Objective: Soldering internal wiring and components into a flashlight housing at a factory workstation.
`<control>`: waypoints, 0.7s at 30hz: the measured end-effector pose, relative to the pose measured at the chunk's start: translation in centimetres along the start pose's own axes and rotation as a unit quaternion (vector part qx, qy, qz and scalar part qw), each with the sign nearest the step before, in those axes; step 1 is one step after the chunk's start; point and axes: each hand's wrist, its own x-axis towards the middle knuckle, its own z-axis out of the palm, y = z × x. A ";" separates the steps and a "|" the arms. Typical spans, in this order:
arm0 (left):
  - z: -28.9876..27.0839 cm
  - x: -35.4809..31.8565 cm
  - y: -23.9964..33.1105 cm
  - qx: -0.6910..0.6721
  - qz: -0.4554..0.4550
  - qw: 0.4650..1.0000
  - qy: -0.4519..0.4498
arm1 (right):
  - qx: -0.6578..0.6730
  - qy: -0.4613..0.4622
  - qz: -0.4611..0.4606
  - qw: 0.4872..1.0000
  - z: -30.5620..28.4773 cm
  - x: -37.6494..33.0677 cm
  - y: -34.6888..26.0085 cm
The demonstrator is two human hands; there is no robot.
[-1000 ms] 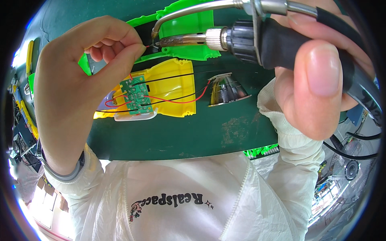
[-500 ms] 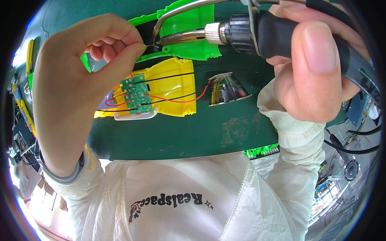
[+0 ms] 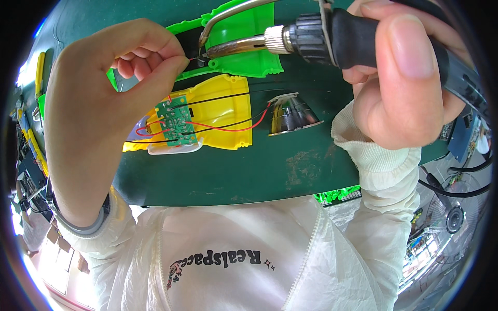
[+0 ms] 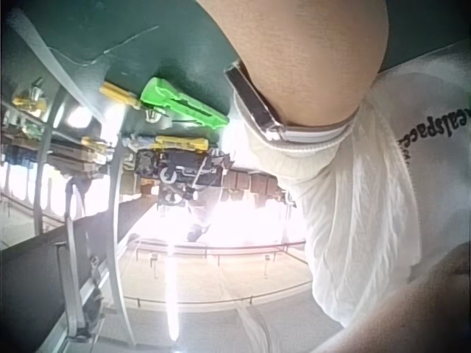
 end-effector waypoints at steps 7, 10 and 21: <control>-0.1 -0.1 -0.1 -0.004 -0.004 1.000 0.003 | -0.009 0.029 0.002 1.000 1.0 -0.4 0.0; -0.1 -0.2 -0.2 -0.001 -0.003 1.000 0.002 | -0.007 0.027 0.011 1.000 1.0 -0.5 0.0; 0.9 -0.9 0.1 -0.051 0.031 0.996 0.060 | -0.023 0.029 -0.014 0.999 0.7 -0.1 0.3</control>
